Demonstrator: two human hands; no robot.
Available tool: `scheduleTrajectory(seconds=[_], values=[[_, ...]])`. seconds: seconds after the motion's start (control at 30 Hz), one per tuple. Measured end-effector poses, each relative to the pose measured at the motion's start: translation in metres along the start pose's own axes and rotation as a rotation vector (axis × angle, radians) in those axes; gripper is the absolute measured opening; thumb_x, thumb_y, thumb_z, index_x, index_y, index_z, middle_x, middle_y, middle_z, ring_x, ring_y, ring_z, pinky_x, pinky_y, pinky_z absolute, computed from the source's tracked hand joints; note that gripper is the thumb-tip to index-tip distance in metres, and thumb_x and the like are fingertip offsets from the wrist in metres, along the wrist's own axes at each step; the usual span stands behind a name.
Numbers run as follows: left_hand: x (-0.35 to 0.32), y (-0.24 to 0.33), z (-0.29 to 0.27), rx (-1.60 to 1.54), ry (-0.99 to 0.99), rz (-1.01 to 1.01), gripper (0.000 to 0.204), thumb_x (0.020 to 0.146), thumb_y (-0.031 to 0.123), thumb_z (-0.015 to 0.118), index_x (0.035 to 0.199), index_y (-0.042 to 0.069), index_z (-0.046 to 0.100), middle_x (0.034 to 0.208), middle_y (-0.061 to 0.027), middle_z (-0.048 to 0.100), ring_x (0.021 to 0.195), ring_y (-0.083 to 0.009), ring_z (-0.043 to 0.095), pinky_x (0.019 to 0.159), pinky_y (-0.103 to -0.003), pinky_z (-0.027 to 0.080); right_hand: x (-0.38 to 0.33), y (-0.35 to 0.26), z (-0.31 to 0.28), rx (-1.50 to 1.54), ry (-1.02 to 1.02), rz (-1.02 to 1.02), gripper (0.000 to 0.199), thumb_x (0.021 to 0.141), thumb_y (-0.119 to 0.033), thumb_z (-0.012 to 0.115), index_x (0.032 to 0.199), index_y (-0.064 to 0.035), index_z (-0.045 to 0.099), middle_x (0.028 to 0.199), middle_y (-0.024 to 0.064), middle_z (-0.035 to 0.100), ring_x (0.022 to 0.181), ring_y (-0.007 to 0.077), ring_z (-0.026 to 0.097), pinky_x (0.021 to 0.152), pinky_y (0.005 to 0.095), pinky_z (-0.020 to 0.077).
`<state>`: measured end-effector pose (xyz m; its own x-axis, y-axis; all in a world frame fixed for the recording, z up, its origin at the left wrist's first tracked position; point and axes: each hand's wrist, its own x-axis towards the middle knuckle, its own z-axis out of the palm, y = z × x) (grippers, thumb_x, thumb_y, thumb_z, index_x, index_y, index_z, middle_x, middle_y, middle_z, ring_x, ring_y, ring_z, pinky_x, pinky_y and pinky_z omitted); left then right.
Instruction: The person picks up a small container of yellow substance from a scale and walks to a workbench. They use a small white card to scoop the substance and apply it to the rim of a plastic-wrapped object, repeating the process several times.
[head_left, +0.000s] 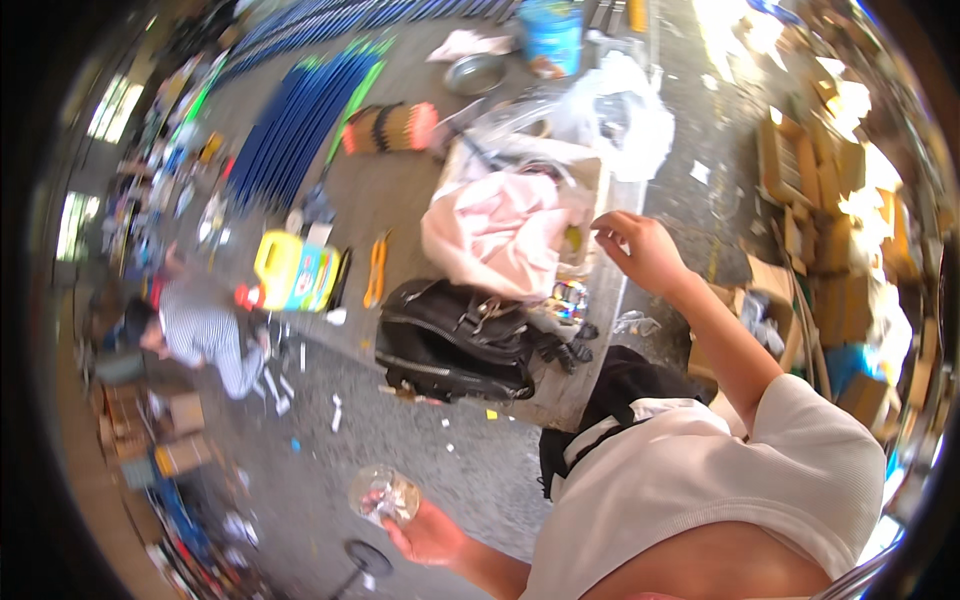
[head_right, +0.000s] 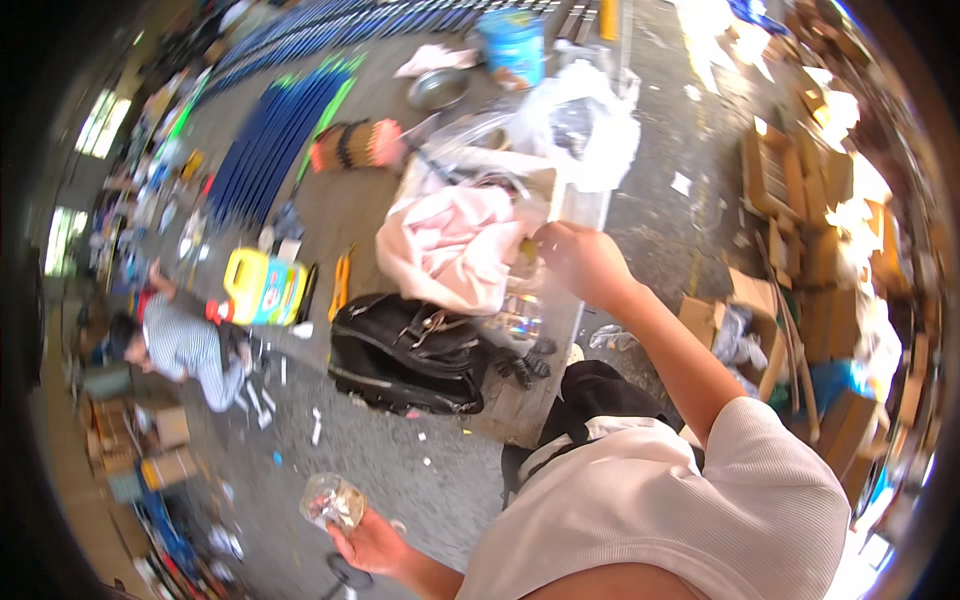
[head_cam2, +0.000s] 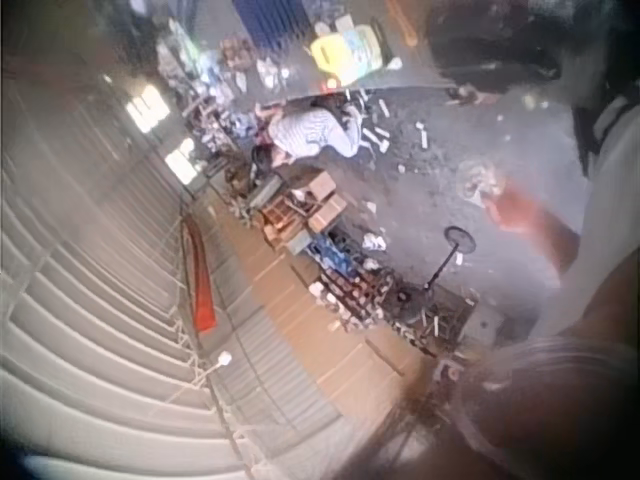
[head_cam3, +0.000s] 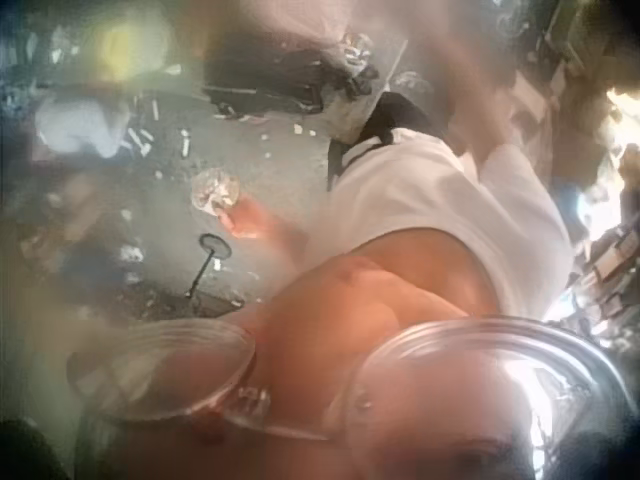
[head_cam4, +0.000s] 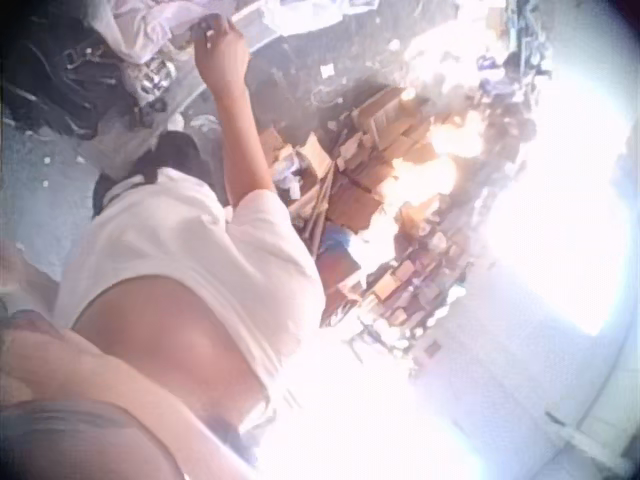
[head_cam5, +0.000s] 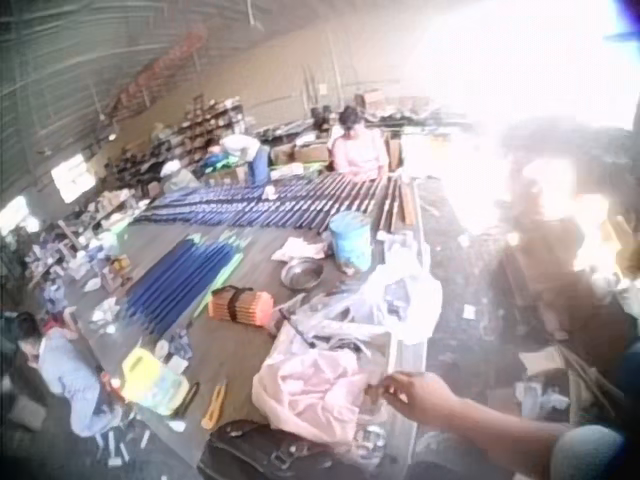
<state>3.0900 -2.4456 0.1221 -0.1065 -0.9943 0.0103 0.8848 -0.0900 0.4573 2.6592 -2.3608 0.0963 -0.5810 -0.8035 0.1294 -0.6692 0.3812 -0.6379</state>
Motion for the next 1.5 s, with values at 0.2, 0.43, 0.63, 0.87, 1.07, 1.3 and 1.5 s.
scheduleTrajectory(seconds=[0.2,0.43,0.63,0.87,1.07,1.3,1.5], values=[[0.022,-0.024,0.041,0.000,-0.191,-0.139,0.045,0.093,0.008,0.043,0.134,-0.006,0.032,0.138,-0.0156,0.039,0.128,-0.0269,0.036,0.112,-0.042,0.021,-0.078,0.048,-0.047,-0.081,0.115,0.140,0.012,0.082,-0.010,0.057,0.092,-0.0038,0.059,0.083,0.0123,0.061,0.072,0.0287,0.061,0.064,0.0363,0.0487],[-0.011,-0.095,0.093,0.088,-0.210,-0.131,0.046,0.092,0.010,0.044,0.134,-0.003,0.033,0.140,-0.0154,0.036,0.130,-0.0284,0.033,0.112,-0.043,0.019,-0.102,0.143,-0.095,-0.014,0.167,0.222,0.011,0.080,-0.012,0.055,0.086,-0.0039,0.053,0.082,0.0148,0.058,0.074,0.0370,0.057,0.063,0.0434,0.0462],[-0.070,-0.214,0.138,0.078,-0.239,-0.125,0.044,0.092,0.008,0.044,0.133,-0.006,0.034,0.138,-0.0172,0.038,0.129,-0.0296,0.035,0.111,-0.044,0.022,-0.068,0.255,-0.156,-0.126,0.022,0.112,0.013,0.080,-0.009,0.059,0.092,-0.0033,0.059,0.083,0.0134,0.061,0.072,0.0290,0.061,0.065,0.0366,0.0489],[-0.105,-0.327,0.226,0.057,-0.154,-0.214,0.046,0.089,0.007,0.047,0.133,-0.004,0.036,0.137,-0.0159,0.040,0.128,-0.0287,0.037,0.110,-0.044,0.023,-0.014,0.312,-0.242,-0.023,0.074,0.078,0.013,0.079,-0.010,0.057,0.090,-0.0031,0.058,0.088,0.0127,0.059,0.085,0.0339,0.058,0.071,0.0414,0.0476],[-0.104,-0.376,0.254,0.137,-0.104,-0.182,0.048,0.088,0.010,0.049,0.132,-0.003,0.036,0.136,-0.0156,0.041,0.127,-0.0288,0.037,0.109,-0.044,0.025,0.050,0.344,-0.246,-0.139,0.033,-0.086,0.014,0.078,-0.011,0.058,0.089,-0.0041,0.058,0.090,0.0106,0.060,0.089,0.0300,0.058,0.075,0.0396,0.0480],[-0.079,-0.425,0.265,0.066,-0.054,-0.129,0.047,0.087,0.008,0.049,0.131,-0.004,0.037,0.136,-0.0152,0.041,0.127,-0.0286,0.036,0.110,-0.043,0.023,0.155,0.348,-0.225,-0.143,-0.079,-0.205,0.018,0.076,-0.013,0.057,0.092,-0.0048,0.059,0.091,0.0087,0.061,0.091,0.0281,0.058,0.076,0.0393,0.0482],[-0.039,-0.464,0.285,0.012,0.008,-0.062,0.047,0.086,0.009,0.051,0.130,-0.004,0.040,0.133,-0.0147,0.044,0.125,-0.0278,0.039,0.109,-0.042,0.025,0.261,0.362,-0.175,-0.172,-0.152,-0.302,0.020,0.080,-0.013,0.058,0.098,-0.0064,0.059,0.097,0.0094,0.061,0.093,0.0295,0.057,0.077,0.0412,0.0480]])
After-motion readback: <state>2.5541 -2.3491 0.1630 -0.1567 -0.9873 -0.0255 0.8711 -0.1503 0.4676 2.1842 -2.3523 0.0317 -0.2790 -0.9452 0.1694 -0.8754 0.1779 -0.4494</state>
